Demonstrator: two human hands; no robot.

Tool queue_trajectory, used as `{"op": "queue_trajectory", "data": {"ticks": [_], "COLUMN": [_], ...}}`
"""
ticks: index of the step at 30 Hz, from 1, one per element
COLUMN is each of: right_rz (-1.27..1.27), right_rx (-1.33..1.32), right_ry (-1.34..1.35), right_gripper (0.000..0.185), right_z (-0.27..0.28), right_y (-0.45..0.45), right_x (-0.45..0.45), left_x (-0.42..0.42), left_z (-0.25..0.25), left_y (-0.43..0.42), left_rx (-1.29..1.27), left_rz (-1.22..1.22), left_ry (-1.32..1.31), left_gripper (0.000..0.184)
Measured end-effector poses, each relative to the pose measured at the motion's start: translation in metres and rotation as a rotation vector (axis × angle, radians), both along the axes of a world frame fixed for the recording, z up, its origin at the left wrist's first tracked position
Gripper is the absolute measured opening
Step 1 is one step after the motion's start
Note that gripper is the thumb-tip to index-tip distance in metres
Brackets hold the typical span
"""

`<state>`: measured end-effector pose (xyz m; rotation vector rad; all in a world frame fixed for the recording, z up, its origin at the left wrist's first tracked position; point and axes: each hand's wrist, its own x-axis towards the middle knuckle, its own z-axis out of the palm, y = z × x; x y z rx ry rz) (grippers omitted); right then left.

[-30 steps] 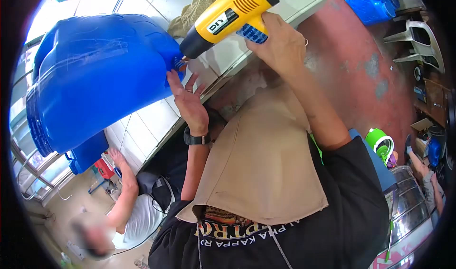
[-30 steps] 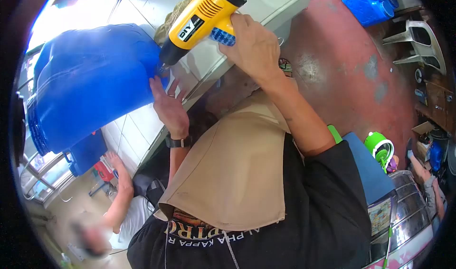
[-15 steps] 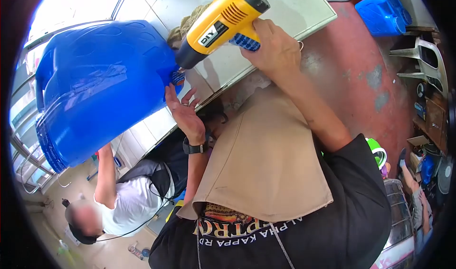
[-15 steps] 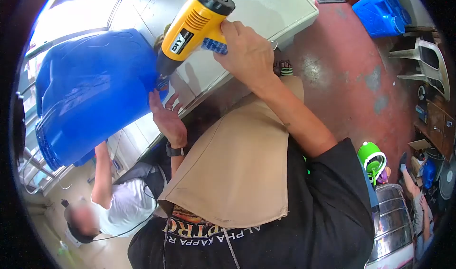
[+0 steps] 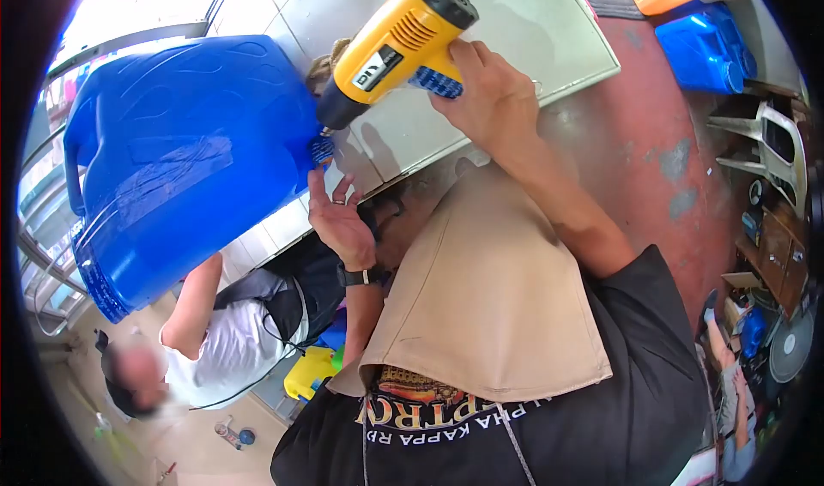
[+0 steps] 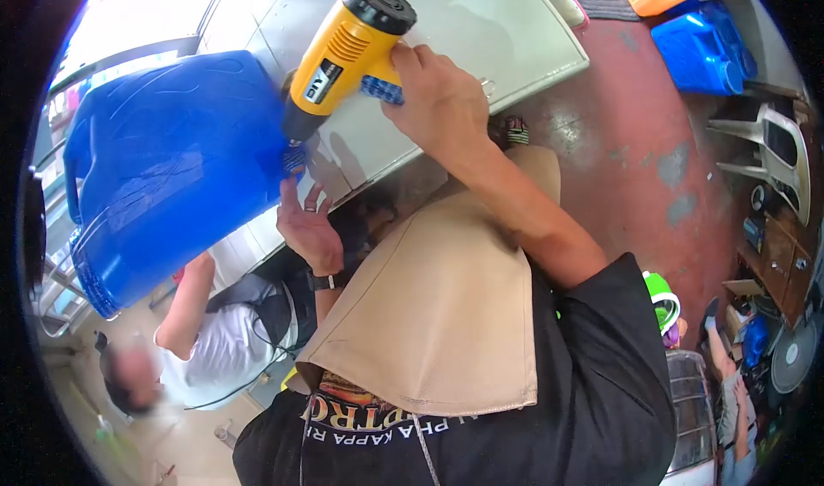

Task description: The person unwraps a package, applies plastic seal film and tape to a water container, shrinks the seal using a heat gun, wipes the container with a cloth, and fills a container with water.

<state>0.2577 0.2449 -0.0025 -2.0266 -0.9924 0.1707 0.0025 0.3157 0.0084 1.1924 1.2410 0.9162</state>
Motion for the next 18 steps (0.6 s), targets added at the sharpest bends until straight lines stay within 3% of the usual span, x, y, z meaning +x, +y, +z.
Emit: {"op": "queue_trajectory", "data": {"ticks": [4, 12, 14, 16, 18], "right_rz": [0.060, 0.074, 0.067, 0.052, 0.148], "right_rx": [0.024, 0.020, 0.051, -0.082, 0.060], "right_ry": [-0.031, -0.078, 0.028, 0.038, 0.510], "right_gripper": [0.051, 0.045, 0.041, 0.041, 0.041], "right_z": [0.004, 0.011, 0.025, 0.024, 0.003], "right_y": [-0.001, 0.003, -0.002, -0.008, -0.015], "right_x": [0.004, 0.012, 0.027, 0.046, 0.072], "left_x": [-0.002, -0.003, -0.008, -0.012, -0.008], "left_z": [-0.008, -0.016, -0.016, -0.019, -0.015], "left_y": [0.001, 0.000, 0.003, 0.006, 0.008], "left_rx": [-0.105, -0.331, -0.339, -0.499, -0.483], "left_rz": [0.184, 0.274, 0.289, 0.240, 0.228], "left_ry": [-0.141, -0.406, -0.426, -0.596, -0.684], "left_gripper": [0.070, 0.070, 0.070, 0.070, 0.070]}}
